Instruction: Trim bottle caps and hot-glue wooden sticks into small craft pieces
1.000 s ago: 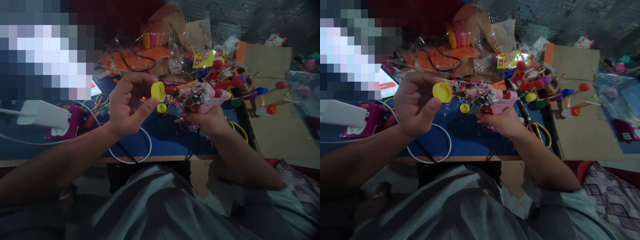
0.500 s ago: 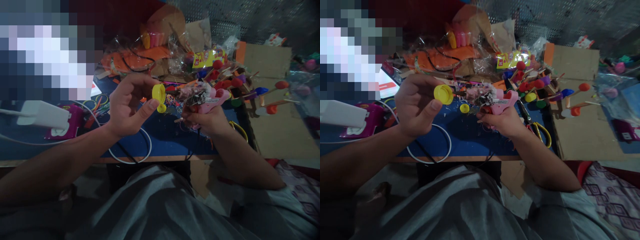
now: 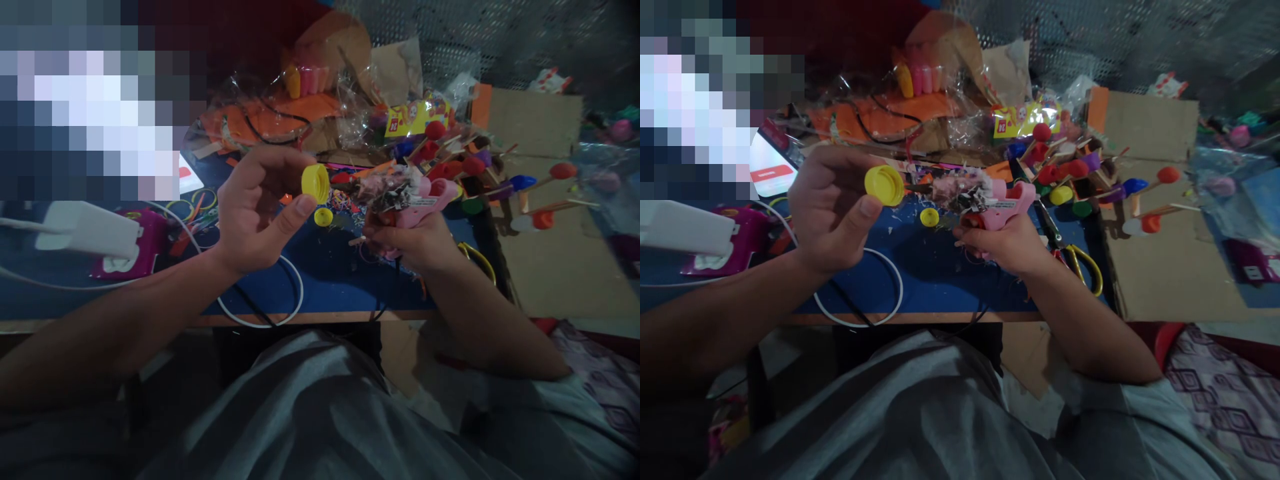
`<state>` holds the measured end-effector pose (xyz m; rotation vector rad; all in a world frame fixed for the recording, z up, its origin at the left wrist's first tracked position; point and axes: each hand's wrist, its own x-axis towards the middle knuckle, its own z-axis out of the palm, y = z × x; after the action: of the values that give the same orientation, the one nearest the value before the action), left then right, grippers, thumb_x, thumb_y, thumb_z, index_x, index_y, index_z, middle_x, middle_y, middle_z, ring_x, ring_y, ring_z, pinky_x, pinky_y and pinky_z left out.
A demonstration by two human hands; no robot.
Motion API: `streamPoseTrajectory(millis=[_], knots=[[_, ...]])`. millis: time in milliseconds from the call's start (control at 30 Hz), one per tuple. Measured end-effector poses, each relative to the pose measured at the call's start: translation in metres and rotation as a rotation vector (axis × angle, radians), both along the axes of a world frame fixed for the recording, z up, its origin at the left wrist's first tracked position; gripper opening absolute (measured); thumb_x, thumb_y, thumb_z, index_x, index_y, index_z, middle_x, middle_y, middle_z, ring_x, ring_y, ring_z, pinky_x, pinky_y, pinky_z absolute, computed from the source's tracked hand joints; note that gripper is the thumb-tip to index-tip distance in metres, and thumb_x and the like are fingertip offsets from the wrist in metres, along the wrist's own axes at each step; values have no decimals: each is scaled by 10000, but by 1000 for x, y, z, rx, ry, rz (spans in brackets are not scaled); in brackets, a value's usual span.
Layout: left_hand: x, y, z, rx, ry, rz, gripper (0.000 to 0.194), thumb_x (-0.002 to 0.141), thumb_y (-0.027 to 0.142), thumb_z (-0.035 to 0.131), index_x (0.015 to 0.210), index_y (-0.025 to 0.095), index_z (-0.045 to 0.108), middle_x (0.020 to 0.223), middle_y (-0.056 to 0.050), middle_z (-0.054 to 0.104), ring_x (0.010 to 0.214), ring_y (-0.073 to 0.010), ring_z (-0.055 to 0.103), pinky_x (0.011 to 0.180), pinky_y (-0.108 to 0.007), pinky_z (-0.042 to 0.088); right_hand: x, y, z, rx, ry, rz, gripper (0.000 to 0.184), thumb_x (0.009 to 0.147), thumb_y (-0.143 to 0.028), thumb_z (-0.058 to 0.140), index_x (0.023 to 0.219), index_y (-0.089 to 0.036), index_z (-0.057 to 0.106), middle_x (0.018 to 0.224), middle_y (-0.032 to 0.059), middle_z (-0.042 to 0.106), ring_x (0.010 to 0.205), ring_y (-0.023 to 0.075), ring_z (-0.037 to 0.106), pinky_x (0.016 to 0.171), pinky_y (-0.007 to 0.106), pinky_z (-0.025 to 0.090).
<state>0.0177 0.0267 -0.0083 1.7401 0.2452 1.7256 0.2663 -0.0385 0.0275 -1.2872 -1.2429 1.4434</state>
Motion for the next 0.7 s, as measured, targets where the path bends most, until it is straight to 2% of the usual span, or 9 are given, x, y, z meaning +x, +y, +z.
streamPoseTrajectory(millis=[133,267,400,467,533,700], knots=[[0,-2,2,-73,21,58,400,971,472,885,1273,228,789,1028,-36,804,860,-143,800,799,-294,683,-1,0,1,-11,79,-24,669,530,-549,1125,698,-259,546,633,-37,581,449,106,456,423,336,329],[2,-3,2,19,39,109,360,1025,482,822,1264,216,783,964,-43,808,797,-138,786,684,-259,651,-3,-1,1,-13,106,-31,651,517,-489,1140,697,-261,558,633,-36,586,433,104,441,415,333,304],[3,-2,-2,-74,50,161,402,962,570,851,1202,256,776,945,-55,798,800,-192,783,701,-339,670,-3,0,1,6,95,-17,609,545,-473,1132,685,-254,581,631,-29,588,442,105,448,418,328,319],[3,-4,-3,-107,54,145,442,937,602,861,1197,257,767,956,-60,797,823,-205,789,737,-358,677,-2,0,0,15,78,-17,593,563,-501,1122,689,-251,599,629,-26,589,448,106,453,418,327,322],[3,-6,0,-94,59,106,454,943,589,867,1229,252,763,964,-53,793,819,-185,784,739,-338,667,-1,0,-1,16,69,-14,591,566,-510,1118,695,-253,602,625,-28,585,451,110,456,418,328,321],[4,-13,12,-24,71,76,351,1002,482,845,1252,241,792,959,-43,790,775,-135,764,667,-271,631,0,0,-1,9,80,-16,598,582,-482,1118,713,-258,579,635,-26,579,462,109,442,422,328,320]])
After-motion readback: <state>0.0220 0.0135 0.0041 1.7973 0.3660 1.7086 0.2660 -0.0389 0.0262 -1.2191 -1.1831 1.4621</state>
